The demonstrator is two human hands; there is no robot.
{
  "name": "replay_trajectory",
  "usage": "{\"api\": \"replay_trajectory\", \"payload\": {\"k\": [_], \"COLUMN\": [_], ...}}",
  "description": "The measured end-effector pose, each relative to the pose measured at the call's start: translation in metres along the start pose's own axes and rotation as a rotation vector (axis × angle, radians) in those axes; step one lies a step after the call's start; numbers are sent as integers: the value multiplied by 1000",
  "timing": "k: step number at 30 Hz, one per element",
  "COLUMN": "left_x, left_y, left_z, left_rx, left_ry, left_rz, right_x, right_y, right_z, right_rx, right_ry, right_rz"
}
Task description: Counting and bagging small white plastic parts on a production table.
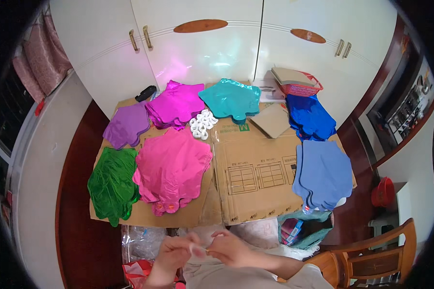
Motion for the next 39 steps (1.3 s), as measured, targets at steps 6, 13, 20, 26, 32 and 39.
{"api": "replay_trajectory", "payload": {"k": [6,13,20,26,32,39], "left_x": [-7,-22,18,16,4,-14], "left_y": [0,14,55,81,77,75], "left_z": [1,-2,-35,-45,-50,-53], "left_rx": [295,-17,-272,-380,-438,-257], "left_ry": [-112,-300,115,-33,-85,-49], "left_rz": [942,1281,-66,-433,-457,567], "right_x": [-2,-23,-48,-87,-51,-35], "right_y": [11,-21,-59,-90,-72,-61], "right_z": [0,4,2,-10,7,16], "right_rx": [-41,21,112,267,325,196], "right_ry": [-21,17,37,-492,-334,-168], "right_rz": [-139,-130,-118,905,617,150]}}
Point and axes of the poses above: each hand's wrist, its own z-axis towards the middle knuckle, its own y-axis out of the back of the hand, x = y × z, the point moved 6 cm from there along z, towards the middle knuckle, and after that the axes turned 3 degrees about -y, right-handed, at the moved point
